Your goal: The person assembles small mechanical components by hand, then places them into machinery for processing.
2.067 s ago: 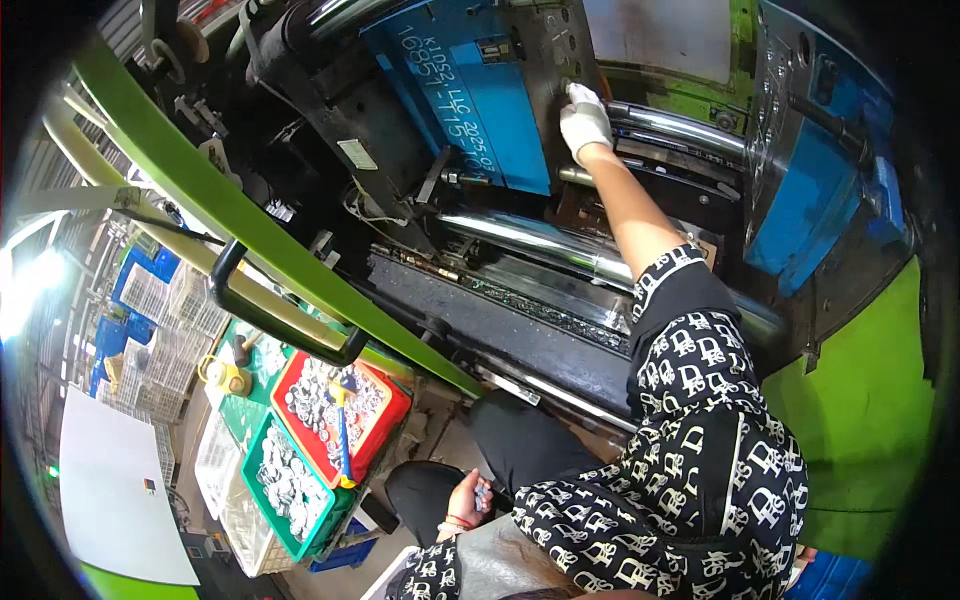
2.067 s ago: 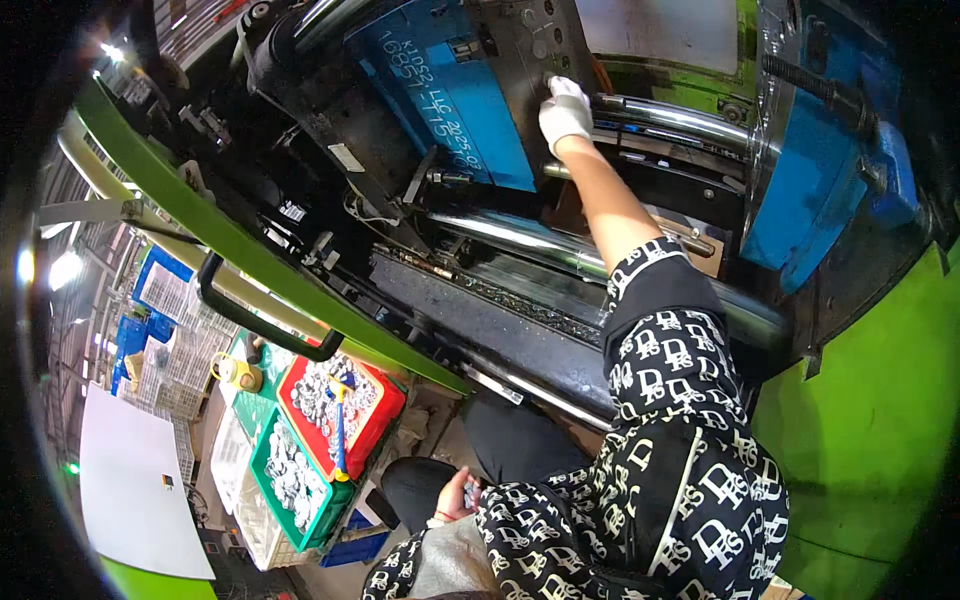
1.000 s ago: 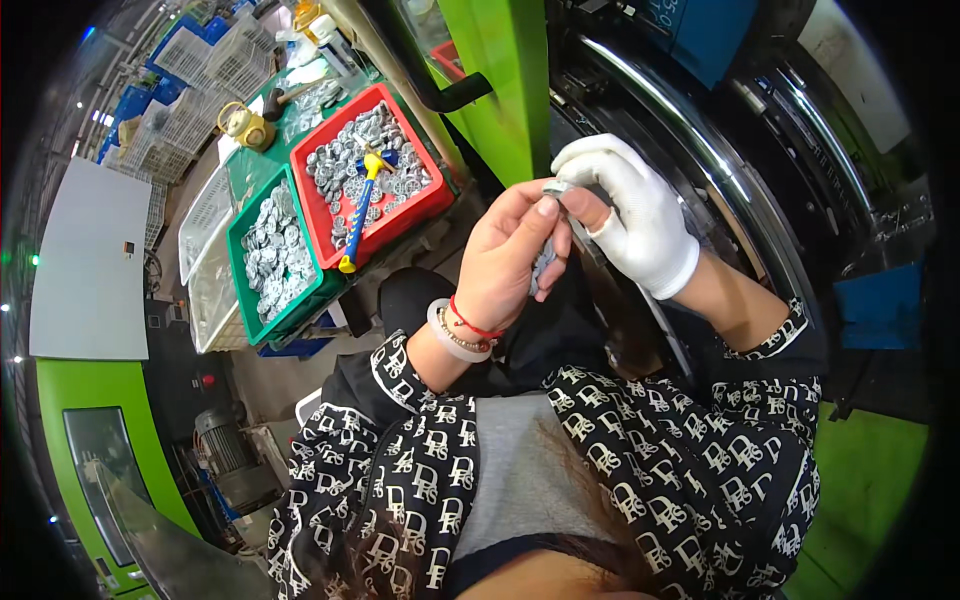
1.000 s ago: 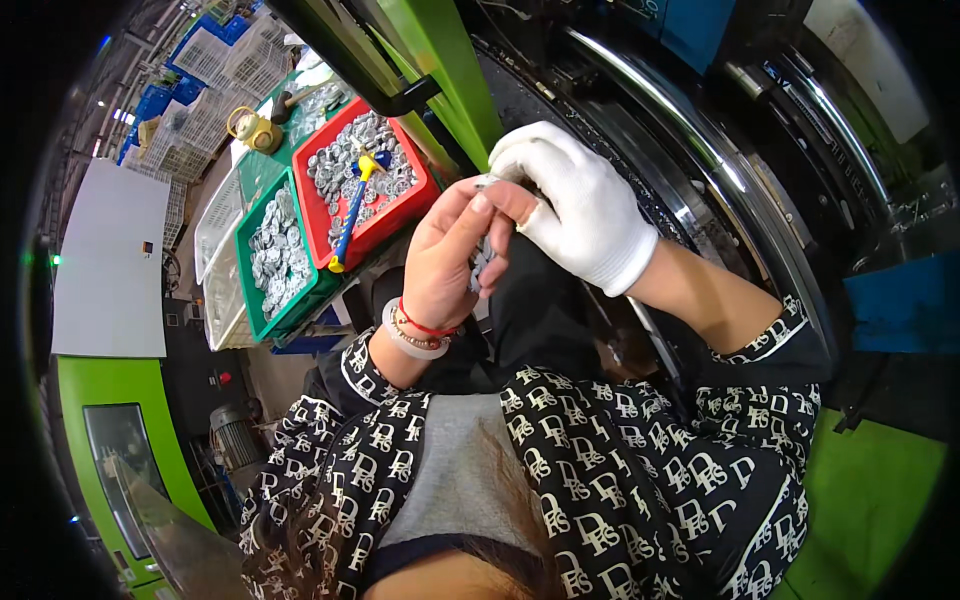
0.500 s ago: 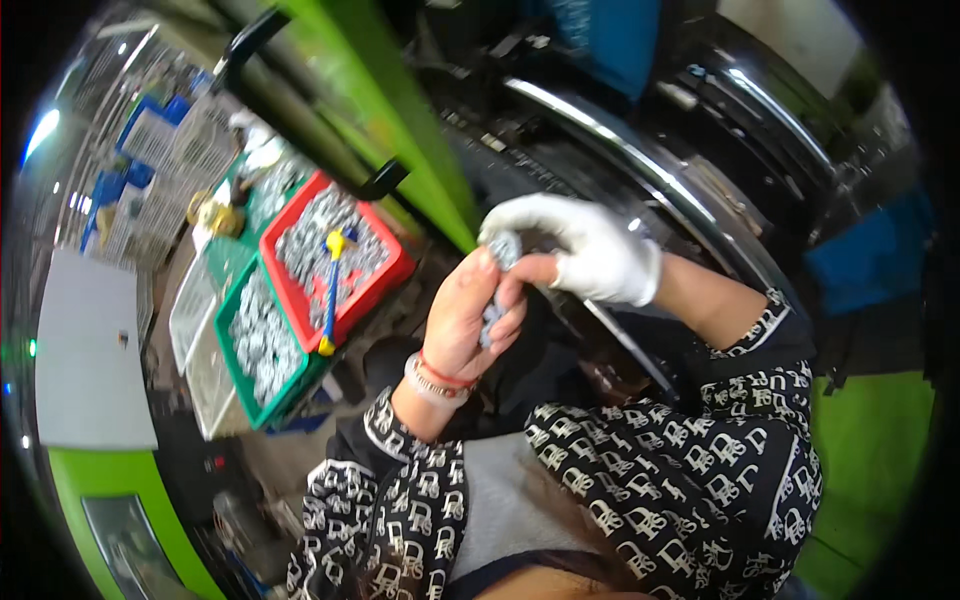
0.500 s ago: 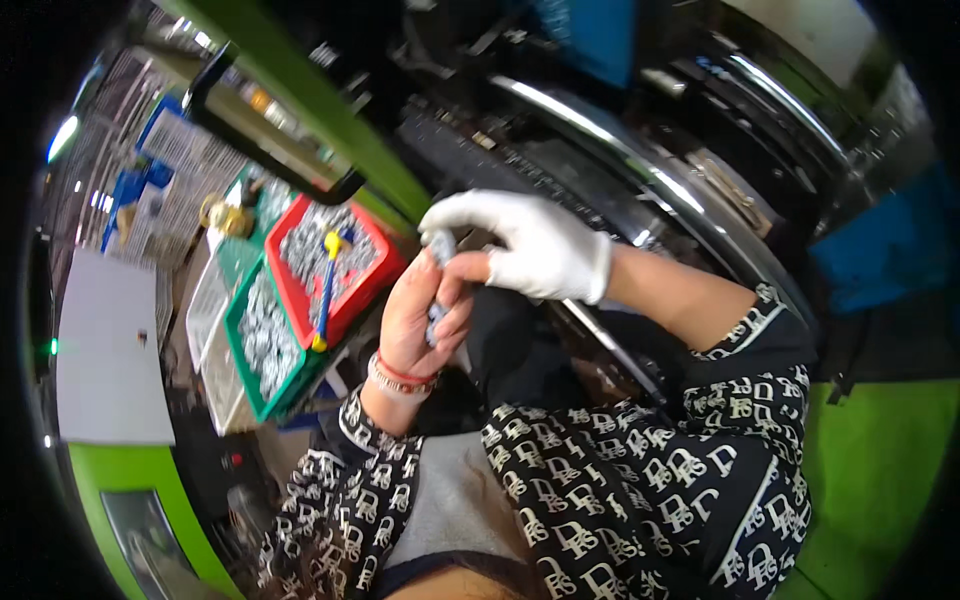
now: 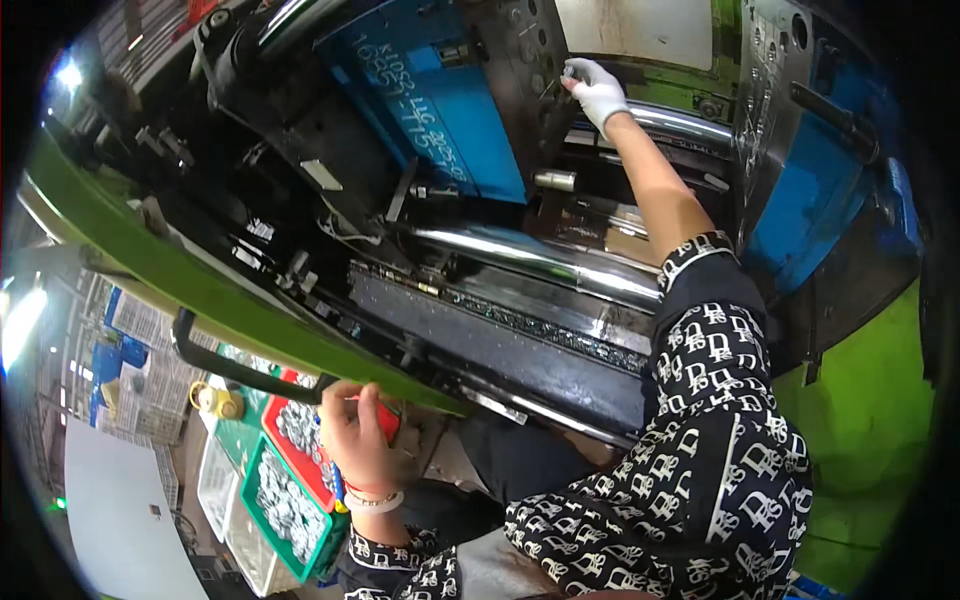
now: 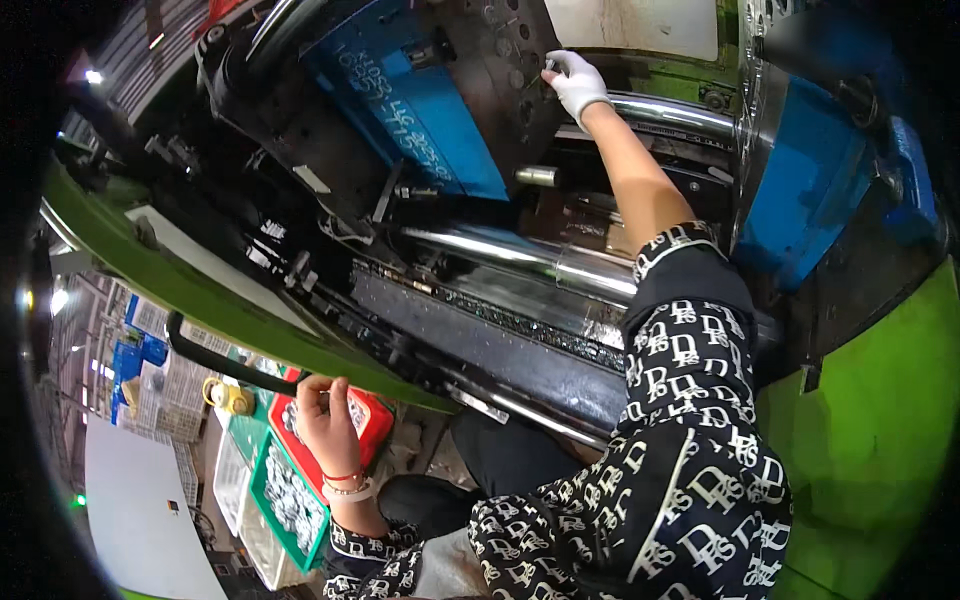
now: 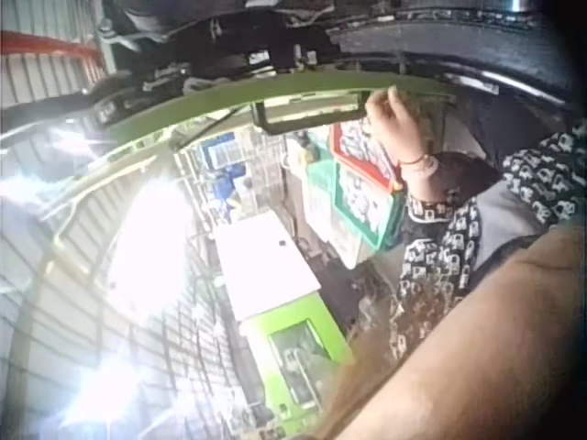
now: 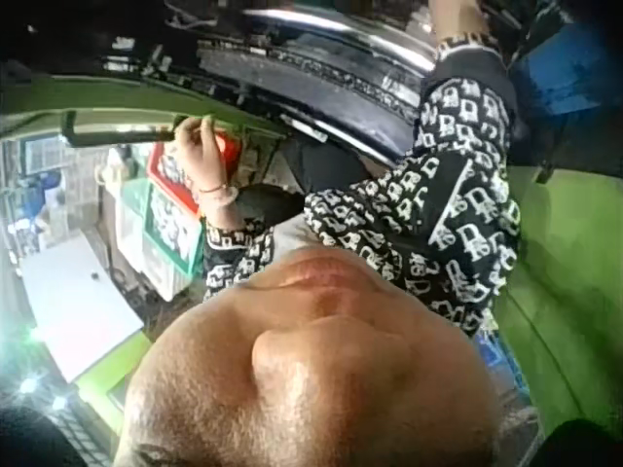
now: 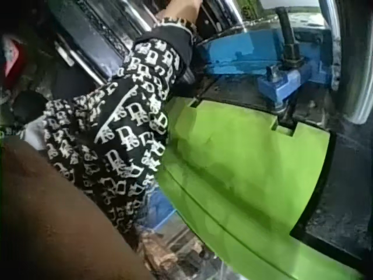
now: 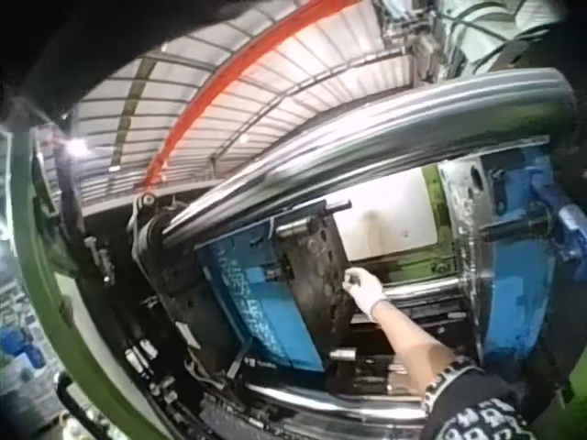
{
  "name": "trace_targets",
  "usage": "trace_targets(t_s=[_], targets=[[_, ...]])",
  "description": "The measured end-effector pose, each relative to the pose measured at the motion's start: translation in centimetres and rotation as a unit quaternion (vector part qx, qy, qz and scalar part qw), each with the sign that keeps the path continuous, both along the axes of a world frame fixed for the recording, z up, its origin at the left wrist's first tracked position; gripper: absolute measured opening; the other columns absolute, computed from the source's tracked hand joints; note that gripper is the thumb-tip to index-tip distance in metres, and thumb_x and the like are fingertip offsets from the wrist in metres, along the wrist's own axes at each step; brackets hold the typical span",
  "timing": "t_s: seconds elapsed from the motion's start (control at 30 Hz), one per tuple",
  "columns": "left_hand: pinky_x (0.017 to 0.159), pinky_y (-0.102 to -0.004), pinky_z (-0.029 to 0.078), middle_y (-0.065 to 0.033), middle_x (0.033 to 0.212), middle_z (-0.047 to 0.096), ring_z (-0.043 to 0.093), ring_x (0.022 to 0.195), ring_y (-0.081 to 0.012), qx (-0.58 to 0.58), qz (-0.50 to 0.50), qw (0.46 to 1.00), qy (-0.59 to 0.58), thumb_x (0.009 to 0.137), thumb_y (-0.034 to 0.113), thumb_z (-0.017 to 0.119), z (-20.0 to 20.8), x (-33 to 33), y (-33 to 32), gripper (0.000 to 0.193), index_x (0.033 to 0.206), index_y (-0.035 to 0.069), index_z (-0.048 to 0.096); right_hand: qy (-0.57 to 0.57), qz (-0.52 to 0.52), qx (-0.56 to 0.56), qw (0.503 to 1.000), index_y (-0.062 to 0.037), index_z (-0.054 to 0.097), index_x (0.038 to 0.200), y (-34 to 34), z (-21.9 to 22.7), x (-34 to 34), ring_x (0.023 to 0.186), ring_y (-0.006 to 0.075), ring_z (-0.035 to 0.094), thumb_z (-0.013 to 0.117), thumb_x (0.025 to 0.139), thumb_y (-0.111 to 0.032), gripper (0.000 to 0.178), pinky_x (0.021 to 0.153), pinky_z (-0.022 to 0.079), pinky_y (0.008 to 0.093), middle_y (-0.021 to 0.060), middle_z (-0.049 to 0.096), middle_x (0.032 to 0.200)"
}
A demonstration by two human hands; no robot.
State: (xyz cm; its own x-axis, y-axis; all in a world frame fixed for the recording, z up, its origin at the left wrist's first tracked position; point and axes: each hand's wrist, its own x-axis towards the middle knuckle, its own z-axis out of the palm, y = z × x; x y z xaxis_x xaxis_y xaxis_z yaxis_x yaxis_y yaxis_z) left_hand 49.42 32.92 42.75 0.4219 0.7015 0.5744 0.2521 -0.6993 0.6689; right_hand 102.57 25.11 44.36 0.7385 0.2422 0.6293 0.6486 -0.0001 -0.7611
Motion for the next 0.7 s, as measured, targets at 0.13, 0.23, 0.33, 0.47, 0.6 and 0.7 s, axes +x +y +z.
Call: trace_targets(t_s=[0.13, 0.23, 0.33, 0.47, 0.6, 0.7], targets=[[0.049, -0.0163, 0.029, 0.0043, 0.062, 0.045, 0.036, 0.054, -0.0010, -0.016, 0.000, 0.999, 0.033, 0.085, 0.001, 0.056, 0.7, 0.2, -0.1, 0.012, 0.077, 0.002, 0.048, 0.038, -0.052, -0.041, 0.997, -0.0085, 0.055, 0.118, 1.9, 0.0, 2.6, 0.089, 0.0135, 0.056, 0.065, 0.081, -0.015, 0.039, 0.078, 0.044, 0.0264, 0.0072, 0.062, 0.101], [0.051, -0.0213, 0.036, 0.0000, 0.060, 0.050, 0.042, 0.053, -0.0064, -0.058, 0.001, 0.997, 0.045, 0.083, 0.004, 0.060, 0.8, 0.0, 0.3, 0.010, 0.078, 0.003, 0.051, 0.076, -0.041, -0.025, 0.996, -0.0098, 0.058, 0.114, 2.7, -0.4, 3.8, 0.091, 0.0197, 0.060, 0.067, 0.078, -0.013, 0.037, 0.082, 0.046, 0.0303, 0.0105, 0.064, 0.101], [0.050, -0.0182, 0.033, 0.0019, 0.061, 0.050, 0.040, 0.053, -0.0033, -0.081, 0.011, 0.994, 0.066, 0.082, 0.002, 0.060, 1.5, 0.3, -0.2, 0.012, 0.076, 0.003, 0.050, 0.090, -0.030, -0.024, 0.995, -0.0100, 0.058, 0.113, 2.7, 0.0, 3.6, 0.093, 0.0200, 0.060, 0.065, 0.079, -0.012, 0.036, 0.083, 0.046, 0.0305, 0.0106, 0.063, 0.103], [0.050, -0.0177, 0.033, 0.0031, 0.061, 0.049, 0.040, 0.054, -0.0028, -0.090, -0.001, 0.995, 0.034, 0.082, 0.001, 0.060, 0.8, 0.1, 0.3, 0.013, 0.075, 0.003, 0.049, 0.026, -0.061, -0.049, 0.997, -0.0100, 0.058, 0.114, 2.6, -0.1, 3.8, 0.096, 0.0205, 0.059, 0.065, 0.079, -0.013, 0.035, 0.085, 0.045, 0.0309, 0.0112, 0.063, 0.106], [0.050, -0.0173, 0.032, 0.0034, 0.061, 0.048, 0.040, 0.054, -0.0024, -0.086, 0.003, 0.996, 0.033, 0.082, 0.001, 0.060, 0.8, 0.1, 0.5, 0.013, 0.075, 0.003, 0.049, 0.039, -0.063, -0.044, 0.996, -0.0097, 0.058, 0.114, 2.7, 0.0, 3.6, 0.095, 0.0211, 0.059, 0.065, 0.079, -0.014, 0.036, 0.085, 0.045, 0.0311, 0.0113, 0.063, 0.105], [0.050, -0.0173, 0.032, 0.0033, 0.062, 0.048, 0.040, 0.054, -0.0025, -0.079, 0.008, 0.996, 0.045, 0.082, 0.001, 0.060, 0.9, 0.1, 0.4, 0.013, 0.075, 0.003, 0.049, 0.002, -0.069, -0.070, 0.995, -0.0089, 0.055, 0.117, 2.8, -0.4, 4.1, 0.087, 0.0188, 0.058, 0.063, 0.081, -0.017, 0.038, 0.079, 0.046, 0.0294, 0.0099, 0.063, 0.101]])
